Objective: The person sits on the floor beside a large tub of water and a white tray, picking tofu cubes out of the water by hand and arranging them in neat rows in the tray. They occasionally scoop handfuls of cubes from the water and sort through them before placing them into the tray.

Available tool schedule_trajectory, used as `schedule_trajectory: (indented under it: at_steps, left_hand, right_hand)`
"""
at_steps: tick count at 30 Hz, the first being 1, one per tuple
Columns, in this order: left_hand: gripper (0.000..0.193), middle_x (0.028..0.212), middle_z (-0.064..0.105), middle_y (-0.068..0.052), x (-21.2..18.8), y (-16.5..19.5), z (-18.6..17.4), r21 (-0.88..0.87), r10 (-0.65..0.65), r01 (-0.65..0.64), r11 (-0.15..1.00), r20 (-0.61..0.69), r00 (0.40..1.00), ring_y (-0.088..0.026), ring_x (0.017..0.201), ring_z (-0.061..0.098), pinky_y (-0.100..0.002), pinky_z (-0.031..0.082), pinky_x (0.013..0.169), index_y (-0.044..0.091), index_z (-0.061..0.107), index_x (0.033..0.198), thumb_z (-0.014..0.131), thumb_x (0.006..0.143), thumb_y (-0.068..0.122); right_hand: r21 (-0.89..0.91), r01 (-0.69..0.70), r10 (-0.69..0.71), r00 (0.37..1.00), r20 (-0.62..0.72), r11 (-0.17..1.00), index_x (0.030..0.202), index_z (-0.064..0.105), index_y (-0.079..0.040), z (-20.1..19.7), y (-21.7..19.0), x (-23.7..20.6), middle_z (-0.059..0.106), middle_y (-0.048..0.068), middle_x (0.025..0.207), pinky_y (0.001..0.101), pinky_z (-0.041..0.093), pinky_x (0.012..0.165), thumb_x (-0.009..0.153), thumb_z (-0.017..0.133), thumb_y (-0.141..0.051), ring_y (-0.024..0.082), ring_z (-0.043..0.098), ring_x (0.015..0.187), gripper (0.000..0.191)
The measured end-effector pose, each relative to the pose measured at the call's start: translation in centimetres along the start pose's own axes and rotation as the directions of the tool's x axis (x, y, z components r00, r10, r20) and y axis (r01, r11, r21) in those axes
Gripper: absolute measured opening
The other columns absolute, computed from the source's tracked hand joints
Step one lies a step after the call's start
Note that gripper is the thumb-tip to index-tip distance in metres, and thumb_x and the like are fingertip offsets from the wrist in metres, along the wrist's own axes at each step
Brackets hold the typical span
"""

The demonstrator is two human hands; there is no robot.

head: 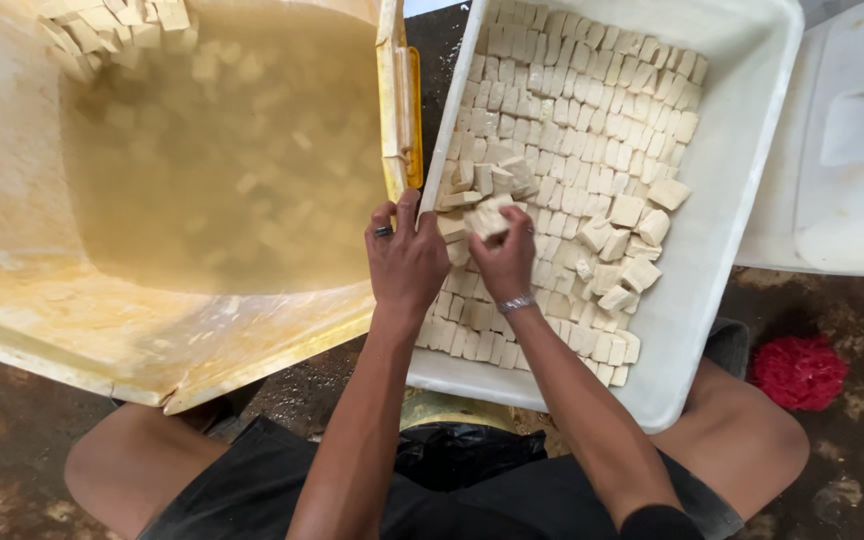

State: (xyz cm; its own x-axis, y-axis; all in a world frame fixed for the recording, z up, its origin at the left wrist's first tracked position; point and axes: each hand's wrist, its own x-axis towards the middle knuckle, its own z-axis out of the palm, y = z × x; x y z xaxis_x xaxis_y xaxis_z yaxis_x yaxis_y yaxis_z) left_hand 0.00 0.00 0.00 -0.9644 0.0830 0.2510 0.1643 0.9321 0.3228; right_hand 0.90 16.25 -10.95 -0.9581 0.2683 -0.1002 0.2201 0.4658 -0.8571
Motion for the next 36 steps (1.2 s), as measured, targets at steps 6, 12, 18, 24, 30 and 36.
schedule_trajectory:
  at_steps: [6, 12, 18, 24, 30, 36]
  left_hand:
    - [0.009, 0.134, 0.058, -0.010, 0.5, 0.5, -1.1, -0.049, 0.020, -0.024, 0.999, -0.070, 0.997, -0.032, 0.119, 0.052, -0.046, 0.043, 0.099, 0.007, 0.069, 0.090, 0.068, 0.084, 0.013]
    - [0.009, 0.134, 0.059, -0.011, 0.3, 0.3, -1.3, -0.052, 0.046, -0.050, 0.997, -0.070, 0.996, -0.033, 0.120, 0.052, -0.045, 0.043, 0.096, 0.007, 0.068, 0.089, 0.069, 0.082, 0.011]
    - [0.014, 0.134, 0.058, -0.011, 0.6, 0.4, -1.2, -0.048, 0.029, -0.032, 0.998, -0.052, 0.998, -0.032, 0.120, 0.052, -0.045, 0.043, 0.101, 0.006, 0.068, 0.092, 0.070, 0.080, 0.014]
    - [0.024, 0.135, 0.057, -0.010, 0.3, 0.1, -0.6, -0.021, 0.034, -0.034, 0.999, -0.029, 0.999, -0.032, 0.121, 0.051, -0.044, 0.042, 0.100, 0.007, 0.073, 0.099, 0.069, 0.077, 0.014]
    - [0.024, 0.136, 0.056, -0.008, 0.3, 0.1, -0.6, -0.028, 0.022, -0.023, 0.999, -0.023, 0.999, -0.032, 0.123, 0.049, -0.045, 0.043, 0.102, 0.007, 0.072, 0.100, 0.072, 0.078, 0.016]
    - [0.021, 0.134, 0.057, -0.009, 0.3, 0.3, -0.9, -0.072, 0.001, 0.001, 0.997, 0.025, 1.000, -0.034, 0.122, 0.050, -0.046, 0.043, 0.100, 0.007, 0.072, 0.096, 0.073, 0.077, 0.018]
  right_hand:
    - [-0.242, 0.480, -0.496, 0.868, -0.007, 0.843, 0.129, 0.045, -0.010, 3.5, -2.8, 0.2, 0.051, 0.027, 0.136, 0.0514, 0.053, 0.092, 0.088, 0.082, -0.016, 0.043, 0.061, 0.107, 0.056]
    - [-0.404, 0.389, -0.399, 0.915, 0.064, 0.828, 0.131, 0.044, -0.010, 4.2, -3.5, 0.2, 0.058, 0.020, 0.125, 0.0537, 0.050, 0.080, 0.087, 0.080, -0.017, 0.042, 0.064, 0.107, 0.057]
    - [-0.161, 0.075, -0.057, 0.992, 0.116, 0.984, 0.133, 0.042, -0.009, 2.6, -3.0, 2.2, 0.064, 0.016, 0.110, 0.0442, 0.058, 0.080, 0.080, 0.085, -0.026, 0.034, 0.070, 0.090, 0.071]
    - [-0.003, 0.148, -0.146, 0.977, 0.156, 0.989, 0.130, 0.037, -0.006, 0.0, -1.2, 1.9, 0.060, 0.021, 0.116, 0.0406, 0.060, 0.076, 0.081, 0.086, -0.022, 0.032, 0.071, 0.089, 0.071]
    - [-0.149, 0.651, -0.553, 0.726, 0.409, 0.745, 0.132, 0.041, -0.012, -0.1, 0.1, -0.4, 0.053, 0.032, 0.133, 0.0449, 0.059, 0.073, 0.078, 0.086, -0.020, 0.041, 0.068, 0.088, 0.070]
    - [-0.253, 0.557, -0.404, 0.786, 0.468, 0.791, 0.136, 0.049, -0.016, 0.7, -0.1, -0.9, 0.052, 0.029, 0.138, 0.0471, 0.060, 0.073, 0.075, 0.082, -0.013, 0.041, 0.071, 0.085, 0.070]
